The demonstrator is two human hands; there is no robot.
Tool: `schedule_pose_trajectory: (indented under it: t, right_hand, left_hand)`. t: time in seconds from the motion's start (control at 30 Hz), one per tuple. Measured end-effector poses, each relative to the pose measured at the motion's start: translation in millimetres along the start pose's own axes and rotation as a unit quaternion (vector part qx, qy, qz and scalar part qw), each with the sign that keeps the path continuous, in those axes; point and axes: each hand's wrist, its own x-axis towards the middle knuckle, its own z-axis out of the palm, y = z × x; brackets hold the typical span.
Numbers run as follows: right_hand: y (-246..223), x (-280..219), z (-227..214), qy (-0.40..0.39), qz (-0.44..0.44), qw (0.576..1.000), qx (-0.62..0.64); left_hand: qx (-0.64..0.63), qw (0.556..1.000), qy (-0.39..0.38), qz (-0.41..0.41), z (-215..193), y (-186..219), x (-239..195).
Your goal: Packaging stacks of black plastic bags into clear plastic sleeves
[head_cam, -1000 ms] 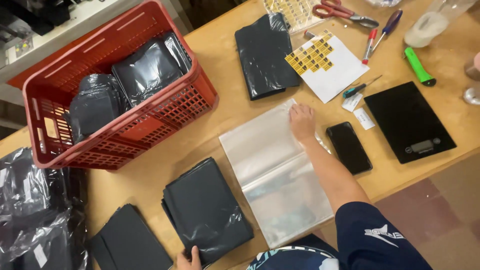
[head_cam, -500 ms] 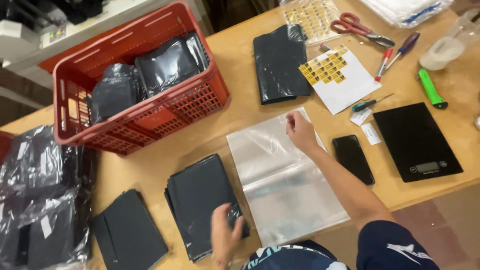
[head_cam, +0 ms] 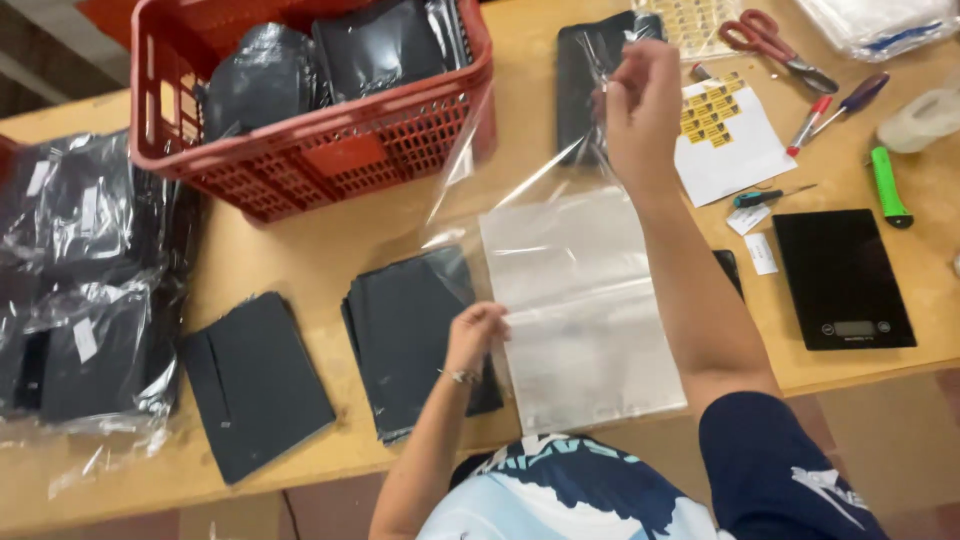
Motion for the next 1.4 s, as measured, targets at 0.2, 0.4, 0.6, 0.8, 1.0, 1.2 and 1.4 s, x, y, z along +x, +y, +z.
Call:
schedule_pose_trajectory:
  t: [0.2, 0.4, 0.6, 0.8, 1.0, 1.2, 1.4]
  right_hand:
    - [-43.5, -142.9, 66.1, -0.184, -0.224, 0.952, -0.098]
    - [-37.3, -327.2, 134.8, -0.331, -0.322, 0.875, -0.148]
    - [-29.0, -336.8, 148.0, -0.318, -0.321, 0.875, -0.175]
    - [-45.7, -324.3, 170.1, -0.389, -0.233, 0.878, -0.150]
    - [-76.3, -308.5, 163.9, -0.487, -0.108, 0.860, -0.109]
    - [-72.1, -305.5, 171.7, -0.546, 0.161, 0.817, -0.095]
    - [-70.0, -308.5, 172.9, -0.507, 0.297, 0.808, -0.036]
  left_hand:
    - [0.023, 0.985, 0.171, -0.003, -104.5, 37.2, -0.2]
    - [0.271, 0.934, 0.225, -0.056, -217.8, 15.7, 4.6]
    - [0.639, 0.666, 0.314, 0.222, -182.7, 109.4, -91.0]
    - [0.700, 0.545, 0.026, 0.461, -161.5, 58.1, -94.0]
    - [0.542, 0.802, 0.033, 0.249, -187.2, 49.7, -74.9]
    - [0.481, 0.873, -0.030, 0.077, -176.4, 92.3, -74.9]
    - [0.611, 0.771, -0.074, 0.160, -159.5, 110.9, -80.9]
